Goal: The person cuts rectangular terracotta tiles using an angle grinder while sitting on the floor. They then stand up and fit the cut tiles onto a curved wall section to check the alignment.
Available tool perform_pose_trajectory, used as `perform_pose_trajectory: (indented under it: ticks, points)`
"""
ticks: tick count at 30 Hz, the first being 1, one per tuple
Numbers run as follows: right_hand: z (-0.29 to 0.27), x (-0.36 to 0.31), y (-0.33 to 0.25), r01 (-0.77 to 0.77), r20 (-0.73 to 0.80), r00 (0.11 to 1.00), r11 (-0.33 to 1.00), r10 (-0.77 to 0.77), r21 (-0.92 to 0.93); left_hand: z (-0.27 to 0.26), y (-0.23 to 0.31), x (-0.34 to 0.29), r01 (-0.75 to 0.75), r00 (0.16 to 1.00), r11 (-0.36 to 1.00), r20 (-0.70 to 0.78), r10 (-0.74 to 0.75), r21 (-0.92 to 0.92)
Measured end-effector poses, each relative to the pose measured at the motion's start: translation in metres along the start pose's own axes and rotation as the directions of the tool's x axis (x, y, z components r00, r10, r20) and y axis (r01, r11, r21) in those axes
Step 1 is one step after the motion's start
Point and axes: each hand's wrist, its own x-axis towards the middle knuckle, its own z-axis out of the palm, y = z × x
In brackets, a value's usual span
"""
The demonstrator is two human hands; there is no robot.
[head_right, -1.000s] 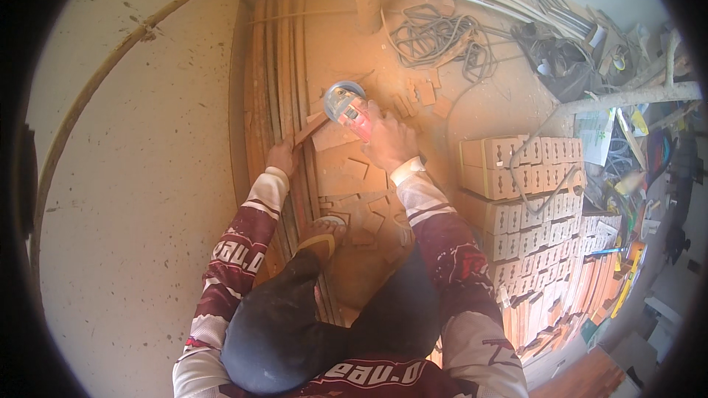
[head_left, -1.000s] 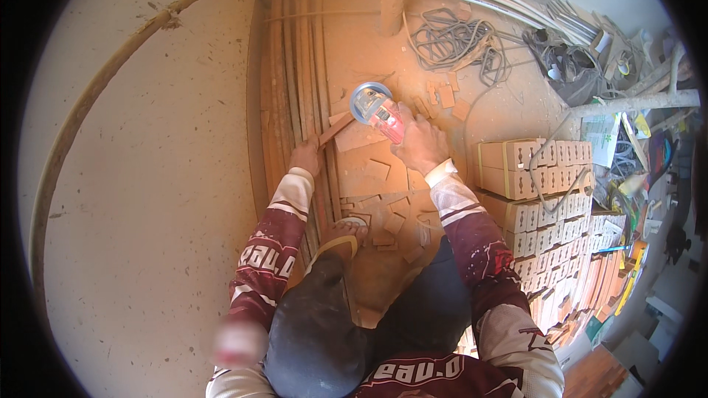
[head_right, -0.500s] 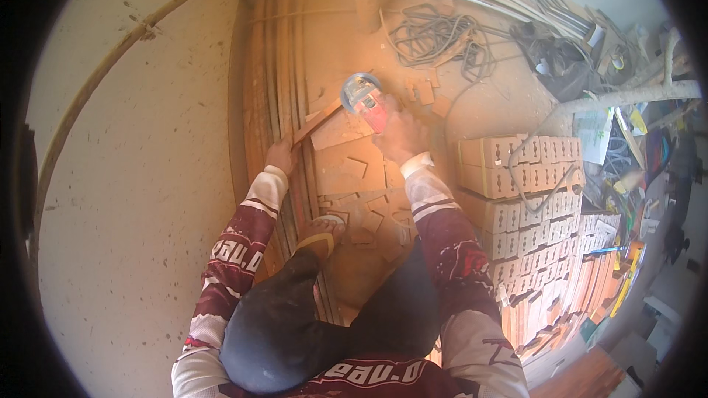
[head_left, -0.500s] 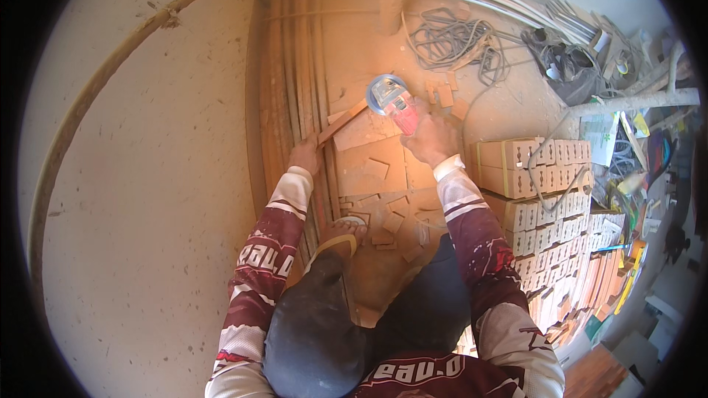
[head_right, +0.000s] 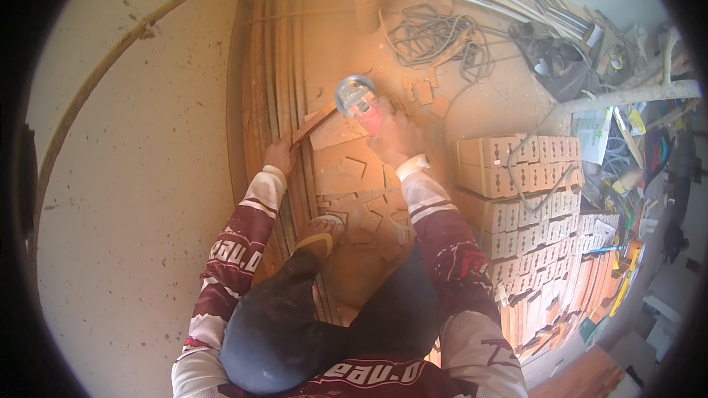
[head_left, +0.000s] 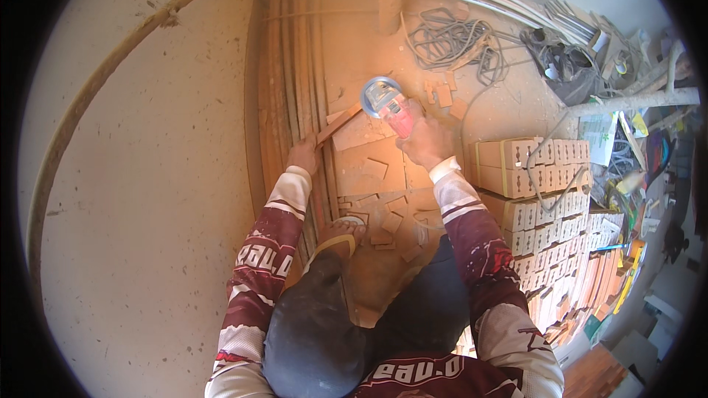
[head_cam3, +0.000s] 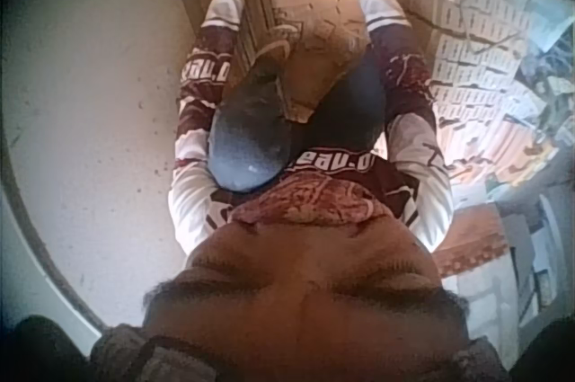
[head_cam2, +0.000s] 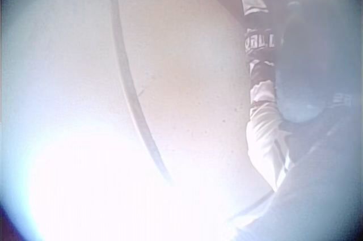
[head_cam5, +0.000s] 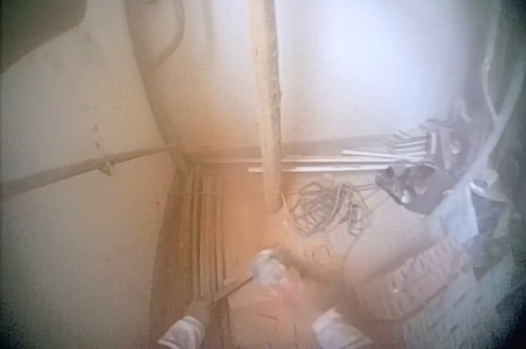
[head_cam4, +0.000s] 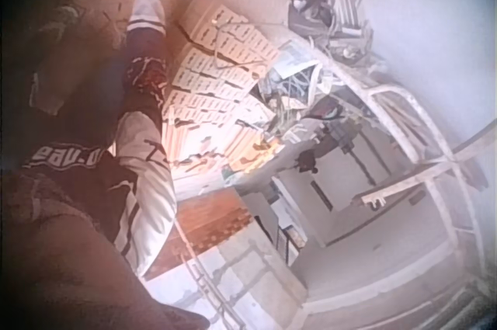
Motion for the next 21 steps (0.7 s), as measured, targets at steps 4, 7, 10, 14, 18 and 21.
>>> perform_pose_trajectory:
  ticks: [4, 7, 10, 14, 18, 21]
  points:
    - [-0.001, -0.006, -0.013, -0.008, 0.061, 0.998, 0.999, 0.011, -0.042, -0.002, 0.000, 0.001, -0.007, 1.000, 1.000, 0.004, 0.007, -0.006]
    - [0.004, -0.004, -0.005, 0.025, -0.017, 1.000, 1.000, -0.025, -0.002, -0.001, -0.001, 0.000, -0.025, 1.000, 1.000, -0.003, 0.025, -0.014]
    - [-0.005, 0.000, 0.002, 0.004, 0.001, 1.000, 1.000, -0.004, 0.031, 0.000, -0.003, 0.000, -0.026, 0.999, 0.999, -0.019, 0.026, -0.021]
    - [-0.013, 0.002, 0.001, -0.074, 0.023, 0.997, 0.997, 0.074, 0.009, 0.001, -0.002, 0.002, -0.006, 1.000, 1.000, 0.008, 0.006, -0.012]
    - [-0.004, -0.002, -0.006, -0.029, 0.038, 0.999, 1.000, 0.029, -0.002, -0.001, -0.001, 0.002, -0.018, 1.000, 0.999, -0.001, 0.018, -0.028]
    - [-0.001, -0.007, -0.010, -0.007, 0.027, 1.000, 1.000, 0.007, -0.023, -0.004, 0.000, -0.001, -0.019, 1.000, 0.999, -0.003, 0.018, -0.032]
